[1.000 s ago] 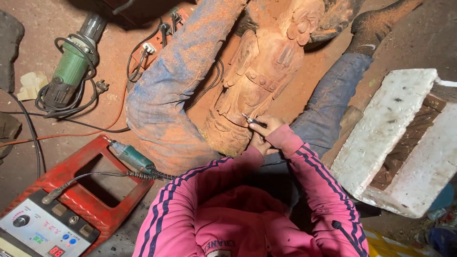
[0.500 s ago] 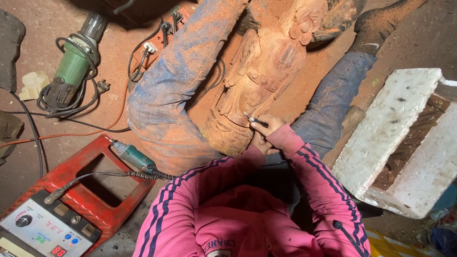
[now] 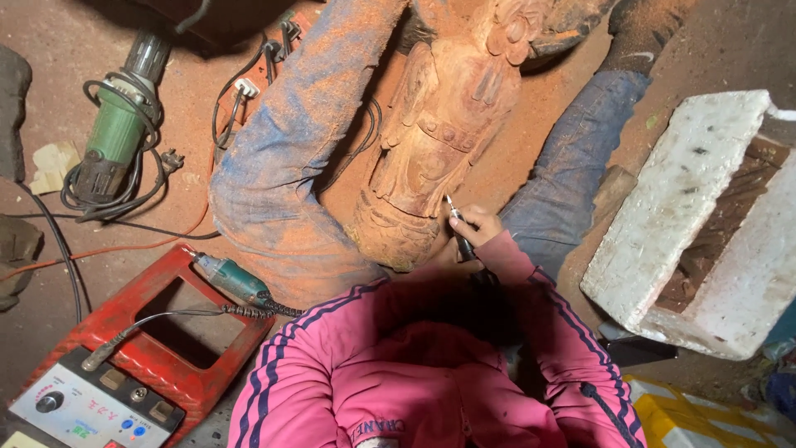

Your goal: Using a handheld electric rotary tool to carve intricate details and textures into a wooden statue while sitting on the floor.

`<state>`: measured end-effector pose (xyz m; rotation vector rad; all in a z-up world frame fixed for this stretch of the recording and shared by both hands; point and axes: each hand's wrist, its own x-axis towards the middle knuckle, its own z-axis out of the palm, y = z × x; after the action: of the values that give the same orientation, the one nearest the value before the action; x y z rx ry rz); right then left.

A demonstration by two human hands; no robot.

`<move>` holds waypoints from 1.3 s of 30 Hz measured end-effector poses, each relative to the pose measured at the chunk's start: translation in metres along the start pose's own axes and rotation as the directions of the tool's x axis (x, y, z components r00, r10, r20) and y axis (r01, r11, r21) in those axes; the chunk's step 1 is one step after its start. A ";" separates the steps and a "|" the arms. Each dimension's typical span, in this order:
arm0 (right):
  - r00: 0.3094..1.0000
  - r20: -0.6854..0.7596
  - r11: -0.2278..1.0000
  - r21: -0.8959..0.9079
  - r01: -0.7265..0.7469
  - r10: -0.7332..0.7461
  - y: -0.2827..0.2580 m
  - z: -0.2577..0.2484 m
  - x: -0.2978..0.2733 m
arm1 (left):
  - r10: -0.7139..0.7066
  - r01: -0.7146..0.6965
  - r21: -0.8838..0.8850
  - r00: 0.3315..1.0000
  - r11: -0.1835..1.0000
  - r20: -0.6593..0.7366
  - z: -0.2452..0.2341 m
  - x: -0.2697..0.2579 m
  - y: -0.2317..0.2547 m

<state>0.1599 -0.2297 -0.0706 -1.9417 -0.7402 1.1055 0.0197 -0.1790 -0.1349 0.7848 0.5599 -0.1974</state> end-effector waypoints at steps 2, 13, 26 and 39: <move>1.000 -0.004 0.997 0.073 -0.024 0.024 0.002 0.006 0.000 | 0.114 -0.114 0.020 0.993 0.993 0.023 -0.014 -0.015 0.036; 0.936 -0.336 0.964 0.265 -0.011 0.103 0.030 0.055 0.005 | -0.014 0.178 0.649 0.968 0.740 -0.250 -0.028 -0.039 0.033; 0.945 0.073 0.943 -0.069 0.324 -0.319 0.065 -0.003 0.032 | -0.211 0.167 -0.242 0.963 0.956 -0.170 0.006 0.014 -0.047; 0.952 0.144 0.957 -0.069 0.280 -0.268 0.073 -0.015 0.048 | -0.156 0.104 -0.243 0.965 0.965 -0.210 0.012 0.030 -0.037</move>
<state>0.2031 -0.2364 -0.1473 -1.7813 -1.1138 1.0512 0.0355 -0.2125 -0.1670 0.5475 0.8376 -0.1616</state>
